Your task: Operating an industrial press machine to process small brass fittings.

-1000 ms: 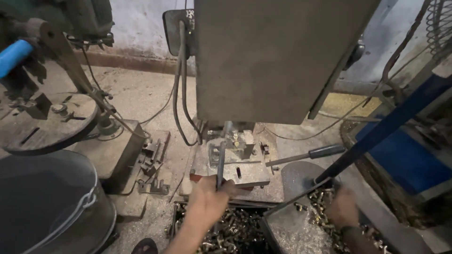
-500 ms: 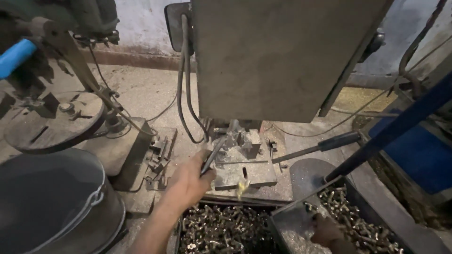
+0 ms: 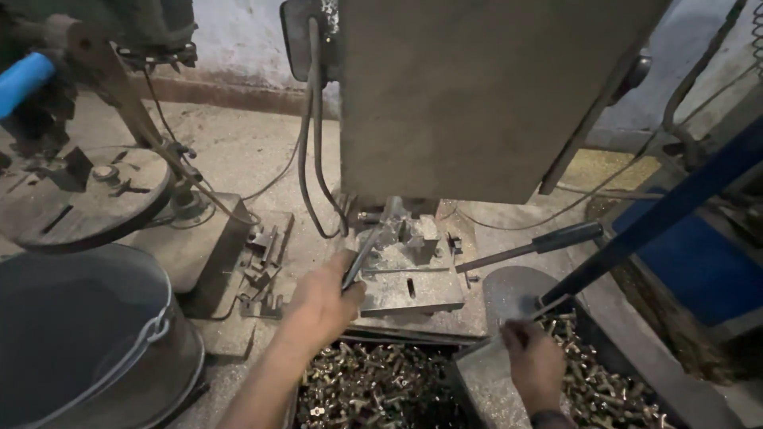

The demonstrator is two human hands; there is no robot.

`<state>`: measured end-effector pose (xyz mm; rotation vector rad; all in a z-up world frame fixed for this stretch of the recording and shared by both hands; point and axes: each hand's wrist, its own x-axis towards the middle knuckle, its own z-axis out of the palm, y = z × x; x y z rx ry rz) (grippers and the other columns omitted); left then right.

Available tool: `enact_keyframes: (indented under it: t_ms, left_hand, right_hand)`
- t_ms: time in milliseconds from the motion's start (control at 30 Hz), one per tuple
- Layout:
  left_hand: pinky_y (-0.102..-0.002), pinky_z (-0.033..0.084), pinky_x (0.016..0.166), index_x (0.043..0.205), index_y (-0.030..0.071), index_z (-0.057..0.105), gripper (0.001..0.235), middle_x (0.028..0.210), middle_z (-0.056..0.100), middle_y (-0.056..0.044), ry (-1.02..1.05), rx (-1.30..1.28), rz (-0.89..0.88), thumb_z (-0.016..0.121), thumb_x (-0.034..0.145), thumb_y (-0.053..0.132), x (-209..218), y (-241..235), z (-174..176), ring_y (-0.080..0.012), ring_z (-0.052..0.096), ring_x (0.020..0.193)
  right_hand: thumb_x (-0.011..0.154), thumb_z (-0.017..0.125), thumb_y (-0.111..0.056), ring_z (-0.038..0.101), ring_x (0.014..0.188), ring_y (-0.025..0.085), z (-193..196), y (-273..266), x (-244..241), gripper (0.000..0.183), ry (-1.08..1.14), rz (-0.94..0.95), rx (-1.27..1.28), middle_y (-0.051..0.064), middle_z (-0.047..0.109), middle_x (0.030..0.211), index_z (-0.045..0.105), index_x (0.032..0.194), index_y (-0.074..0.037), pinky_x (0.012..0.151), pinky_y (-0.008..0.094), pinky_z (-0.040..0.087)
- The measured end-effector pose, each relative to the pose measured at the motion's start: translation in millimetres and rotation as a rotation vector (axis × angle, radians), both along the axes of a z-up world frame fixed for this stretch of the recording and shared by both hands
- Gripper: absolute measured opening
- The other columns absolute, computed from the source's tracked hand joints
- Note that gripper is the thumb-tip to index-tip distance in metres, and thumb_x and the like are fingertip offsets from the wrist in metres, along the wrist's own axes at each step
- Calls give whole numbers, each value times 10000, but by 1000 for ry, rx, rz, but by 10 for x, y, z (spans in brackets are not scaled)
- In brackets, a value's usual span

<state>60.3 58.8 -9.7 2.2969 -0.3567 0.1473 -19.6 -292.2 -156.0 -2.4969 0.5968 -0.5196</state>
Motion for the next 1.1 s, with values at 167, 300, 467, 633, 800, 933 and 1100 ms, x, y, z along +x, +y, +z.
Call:
enact_keyframes:
  t_ms: [167,300,467,633,800,933,1100]
  left_hand:
    - [-525,512,897,1312,60,580,535,993,713,-282,138,109,61,701,820,232,-61,-69,182,-462,676,989]
    - [-491,541,894,1351,36,553,579,1066,699,-290,60,-8,56,717,838,247,-41,-19,44,-438,698,1002]
    - [-458,531,963,1317,105,645,540,1128,733,-229,150,128,18,773,815,258,-129,6,420,-387,693,1101]
    - [-429,574,889,1377,29,569,645,1111,728,-213,73,-104,114,790,813,250,-109,-506,-267,-315,722,983]
    - [-381,437,601,1030,11,730,190,724,653,-91,528,-795,150,676,922,156,-413,-645,-84,-194,571,646]
    - [-312,423,592,991,36,748,169,692,660,-34,580,-864,178,687,897,163,-455,-642,97,-146,554,622]
    - [-291,428,625,1002,69,772,186,713,699,-18,594,-888,211,715,871,187,-415,-660,-24,-131,568,641]
  right_hand:
    - [878,737,-192,788,697,182,1158,793,72,233,-267,173,254,98,781,865,733,1079,-75,619,332,599]
    - [856,792,-278,744,717,206,1597,1352,289,201,-426,428,-83,76,767,889,767,951,-103,635,334,585]
    - [862,782,-225,685,843,274,1734,1539,692,147,-667,577,-374,58,739,939,739,928,-101,720,398,546]
    - [890,742,-226,681,899,277,1717,1369,676,150,-652,571,-318,64,739,974,742,970,-98,820,433,530]
    - [1024,604,-226,542,1277,389,1485,406,671,234,-520,205,-704,187,614,1289,720,1196,-119,1122,562,397]
    - [886,556,-21,540,1326,393,1389,-376,444,637,-272,97,-830,107,455,1568,487,1515,-95,1123,541,427]
    - [842,588,-9,637,1073,393,1076,-556,452,799,113,69,-707,90,333,1688,334,1595,-101,915,487,560]
